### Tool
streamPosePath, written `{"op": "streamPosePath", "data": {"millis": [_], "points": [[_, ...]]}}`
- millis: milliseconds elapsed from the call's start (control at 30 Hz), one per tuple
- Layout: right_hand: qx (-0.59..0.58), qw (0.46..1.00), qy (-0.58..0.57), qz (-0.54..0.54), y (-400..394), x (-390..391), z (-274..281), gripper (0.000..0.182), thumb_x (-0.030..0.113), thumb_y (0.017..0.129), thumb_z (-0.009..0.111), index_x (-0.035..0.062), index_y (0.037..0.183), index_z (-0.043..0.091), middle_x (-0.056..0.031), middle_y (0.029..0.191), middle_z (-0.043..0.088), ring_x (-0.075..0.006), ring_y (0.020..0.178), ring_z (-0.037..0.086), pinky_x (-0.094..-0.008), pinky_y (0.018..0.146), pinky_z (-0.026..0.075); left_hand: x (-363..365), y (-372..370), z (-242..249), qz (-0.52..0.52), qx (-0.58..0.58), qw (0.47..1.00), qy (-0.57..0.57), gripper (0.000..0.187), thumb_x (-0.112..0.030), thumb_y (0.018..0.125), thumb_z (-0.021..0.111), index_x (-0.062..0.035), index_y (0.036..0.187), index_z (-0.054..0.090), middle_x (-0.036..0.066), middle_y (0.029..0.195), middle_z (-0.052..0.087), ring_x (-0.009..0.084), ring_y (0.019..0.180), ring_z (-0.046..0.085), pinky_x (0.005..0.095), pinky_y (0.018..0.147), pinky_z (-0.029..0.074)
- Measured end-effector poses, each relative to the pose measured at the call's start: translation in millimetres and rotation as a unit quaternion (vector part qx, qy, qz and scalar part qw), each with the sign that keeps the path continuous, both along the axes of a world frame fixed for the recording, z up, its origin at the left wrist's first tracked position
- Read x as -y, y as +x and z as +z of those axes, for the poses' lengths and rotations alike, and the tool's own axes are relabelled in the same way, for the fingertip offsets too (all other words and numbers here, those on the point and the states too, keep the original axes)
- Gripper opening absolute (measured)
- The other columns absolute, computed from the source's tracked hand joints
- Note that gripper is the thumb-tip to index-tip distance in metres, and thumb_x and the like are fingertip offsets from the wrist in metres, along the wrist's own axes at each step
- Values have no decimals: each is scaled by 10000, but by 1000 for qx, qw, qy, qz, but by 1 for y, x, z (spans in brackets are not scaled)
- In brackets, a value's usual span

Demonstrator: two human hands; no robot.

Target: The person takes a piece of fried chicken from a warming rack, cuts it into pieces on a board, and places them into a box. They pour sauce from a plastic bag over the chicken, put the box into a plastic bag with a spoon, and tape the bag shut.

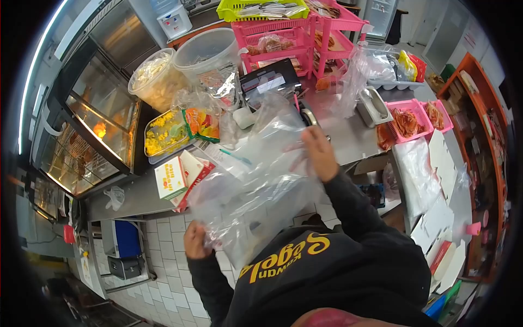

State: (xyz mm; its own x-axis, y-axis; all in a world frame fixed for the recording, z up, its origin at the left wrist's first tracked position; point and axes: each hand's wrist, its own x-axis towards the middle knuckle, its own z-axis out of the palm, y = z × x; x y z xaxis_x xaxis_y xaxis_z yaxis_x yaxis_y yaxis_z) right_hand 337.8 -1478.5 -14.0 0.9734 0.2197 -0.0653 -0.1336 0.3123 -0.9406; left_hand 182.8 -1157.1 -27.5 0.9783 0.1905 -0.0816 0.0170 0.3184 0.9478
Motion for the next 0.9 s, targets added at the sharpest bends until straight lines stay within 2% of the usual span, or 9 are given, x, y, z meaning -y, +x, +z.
{"op": "streamPosePath", "data": {"millis": [67, 133, 233, 333, 467, 567, 667, 767, 900], "points": [[77, 977, -187, -63, -1, -59, 2, 278, 230, 893, 528, 29, 1058, 431, -125, 954, 587, -208, 781, 603, -309, 616, 466, -42, -29, 5, 56, -11, 998, 1, 184, -170, 868, 550, -14, 912, 463, 117, 750, 576, 167, 549, 557, 266, 432, 488], [439, 789, -370, -217, 6, -108, -5, 310, 211, 830, 606, 45, 1051, 466, -133, 955, 583, -270, 832, 583, -347, 693, 462, -72, -53, 8, 112, 32, 993, 11, 257, -161, 833, 588, -9, 1003, 467, 134, 792, 596, 161, 528, 564, 233, 373, 449], [376, 863, -315, 123, -24, -169, 19, 253, 290, 807, 641, 84, 919, 545, -99, 886, 576, -263, 827, 574, -344, 711, 452, -91, -65, 12, 113, 13, 994, -3, 332, -183, 803, 628, -9, 1043, 479, 136, 822, 607, 154, 510, 560, 222, 336, 412], [418, 744, -320, 412, -69, -225, 43, 417, 514, 766, 613, 101, 737, 561, -56, 619, 586, -285, 561, 586, -360, 511, 452, -94, -67, -1, 47, -31, 998, 28, 357, -200, 769, 678, -3, 1021, 521, 107, 834, 618, 131, 565, 562, 221, 428, 425], [456, 701, -346, 425, -84, -268, 43, 377, 481, 788, 598, 110, 721, 579, -70, 572, 589, -295, 514, 581, -373, 485, 453, -100, -51, 22, -43, -120, 992, -14, 241, -144, 755, 703, 13, 903, 596, 38, 783, 615, 91, 681, 554, 218, 623, 432], [283, 760, -225, 540, -76, -280, 34, 284, 388, 820, 581, 115, 738, 590, -77, 582, 592, -293, 522, 580, -379, 483, 452, -119, -49, 38, -74, -127, 989, 14, 144, -85, 751, 703, 2, 768, 589, 22, 736, 603, 76, 651, 531, 215, 588, 405], [428, 771, -303, 361, -68, -279, 26, 143, 258, 799, 577, 120, 771, 600, -71, 585, 595, -279, 539, 590, -381, 487, 449, -148, -49, 34, 18, 3, 939, 344, 222, -42, 761, 665, -47, 639, 479, -2, 579, 487, 76, 509, 408, 221, 485, 284], [503, 736, -430, 141, -33, -268, 22, 101, 190, 776, 587, 92, 751, 591, -87, 575, 589, -249, 538, 603, -366, 501, 462, -196, -61, 28, 280, 82, 734, 614, 163, -10, 793, 604, -29, 684, 485, 17, 580, 430, 93, 519, 412, 230, 480, 337], [361, 811, -460, 16, 29, -209, 18, 180, 159, 864, 555, 26, 743, 568, -96, 648, 596, -180, 554, 617, -296, 478, 481, -300, -154, 25, 540, -121, 595, 583, 235, -113, 852, 602, -50, 670, 466, 6, 537, 390, 55, 419, 360, 188, 321, 249]]}}
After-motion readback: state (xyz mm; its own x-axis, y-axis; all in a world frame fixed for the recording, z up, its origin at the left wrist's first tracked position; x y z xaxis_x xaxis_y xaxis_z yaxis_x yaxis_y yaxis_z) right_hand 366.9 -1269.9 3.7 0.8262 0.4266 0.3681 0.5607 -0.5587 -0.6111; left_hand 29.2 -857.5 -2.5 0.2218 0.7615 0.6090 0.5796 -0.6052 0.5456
